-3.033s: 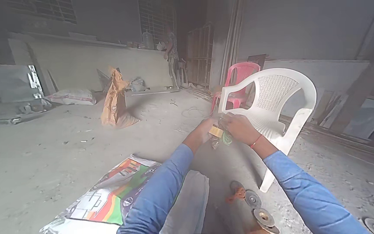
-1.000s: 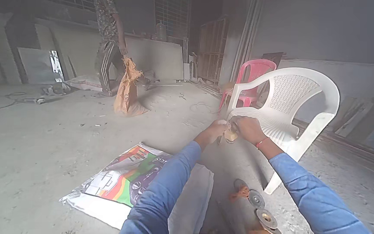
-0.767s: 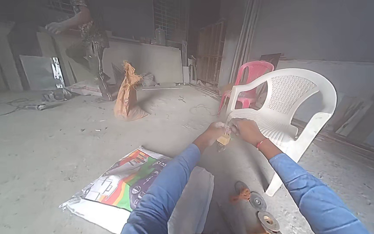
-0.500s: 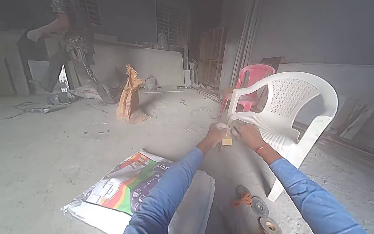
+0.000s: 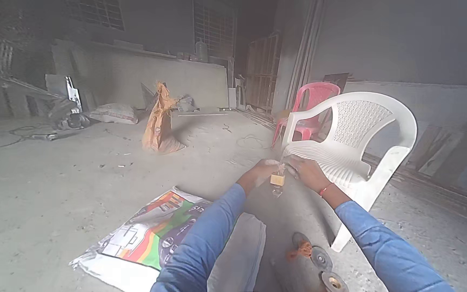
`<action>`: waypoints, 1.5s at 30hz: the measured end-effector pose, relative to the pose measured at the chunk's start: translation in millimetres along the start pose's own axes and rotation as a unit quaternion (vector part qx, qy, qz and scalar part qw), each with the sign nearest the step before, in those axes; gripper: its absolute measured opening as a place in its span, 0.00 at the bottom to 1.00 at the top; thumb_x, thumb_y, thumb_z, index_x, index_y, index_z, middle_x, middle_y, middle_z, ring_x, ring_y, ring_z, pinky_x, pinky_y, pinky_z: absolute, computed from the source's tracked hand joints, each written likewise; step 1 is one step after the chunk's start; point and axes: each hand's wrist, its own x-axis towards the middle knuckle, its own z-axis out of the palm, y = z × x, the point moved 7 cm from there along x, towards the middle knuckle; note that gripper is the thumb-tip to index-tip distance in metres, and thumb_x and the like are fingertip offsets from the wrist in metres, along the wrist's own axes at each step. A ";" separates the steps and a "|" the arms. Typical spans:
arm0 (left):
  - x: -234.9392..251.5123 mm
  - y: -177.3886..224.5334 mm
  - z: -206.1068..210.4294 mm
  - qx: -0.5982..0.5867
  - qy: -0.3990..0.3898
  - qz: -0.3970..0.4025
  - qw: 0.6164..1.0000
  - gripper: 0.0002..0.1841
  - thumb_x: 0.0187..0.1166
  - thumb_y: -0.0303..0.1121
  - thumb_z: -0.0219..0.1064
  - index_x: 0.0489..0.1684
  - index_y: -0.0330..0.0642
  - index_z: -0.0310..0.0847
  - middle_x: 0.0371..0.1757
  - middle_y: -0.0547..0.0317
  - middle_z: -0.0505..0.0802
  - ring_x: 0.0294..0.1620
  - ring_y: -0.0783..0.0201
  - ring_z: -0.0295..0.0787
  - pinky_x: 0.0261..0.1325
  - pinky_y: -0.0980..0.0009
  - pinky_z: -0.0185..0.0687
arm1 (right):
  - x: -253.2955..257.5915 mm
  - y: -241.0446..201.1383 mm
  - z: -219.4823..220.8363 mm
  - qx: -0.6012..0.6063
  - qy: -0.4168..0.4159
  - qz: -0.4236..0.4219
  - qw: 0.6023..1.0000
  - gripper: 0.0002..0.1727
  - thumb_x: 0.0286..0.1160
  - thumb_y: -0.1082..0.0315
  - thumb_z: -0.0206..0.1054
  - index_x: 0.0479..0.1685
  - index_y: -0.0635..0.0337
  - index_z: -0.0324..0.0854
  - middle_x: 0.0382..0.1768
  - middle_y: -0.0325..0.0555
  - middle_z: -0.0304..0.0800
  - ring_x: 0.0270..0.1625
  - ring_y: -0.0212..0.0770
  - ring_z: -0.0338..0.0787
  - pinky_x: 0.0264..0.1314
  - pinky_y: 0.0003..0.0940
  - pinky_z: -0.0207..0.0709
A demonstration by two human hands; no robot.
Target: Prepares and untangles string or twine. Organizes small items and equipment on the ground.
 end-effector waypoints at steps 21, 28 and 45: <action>-1.6 19.3 -6.9 -0.026 0.037 -0.013 0.999 0.13 0.84 0.31 0.67 0.57 0.30 0.82 0.41 0.56 0.93 0.40 0.67 0.91 0.51 0.69 0.88 | 8.6 -16.6 -7.8 -0.077 -0.100 0.111 0.986 0.19 0.86 0.62 0.53 0.68 0.62 0.73 0.42 0.59 0.92 0.45 0.62 0.94 0.46 0.58 0.82; 0.0 19.7 -10.0 0.057 0.043 -0.030 0.997 0.13 0.82 0.30 0.70 0.57 0.31 0.84 0.43 0.55 0.94 0.42 0.68 0.91 0.53 0.69 0.87 | 10.6 21.2 2.4 0.089 -0.045 0.162 0.982 0.15 0.87 0.64 0.54 0.61 0.60 0.78 0.35 0.56 0.89 0.40 0.56 0.91 0.46 0.56 0.81; 25.4 -11.0 -9.3 0.164 -0.007 -0.022 0.986 0.11 0.84 0.30 0.67 0.56 0.32 0.86 0.44 0.53 0.93 0.42 0.69 0.89 0.54 0.69 0.85 | -2.3 50.7 28.1 0.233 -0.043 0.247 0.940 0.08 0.87 0.66 0.62 0.49 0.62 0.80 0.27 0.51 0.90 0.24 0.44 0.90 0.32 0.44 0.87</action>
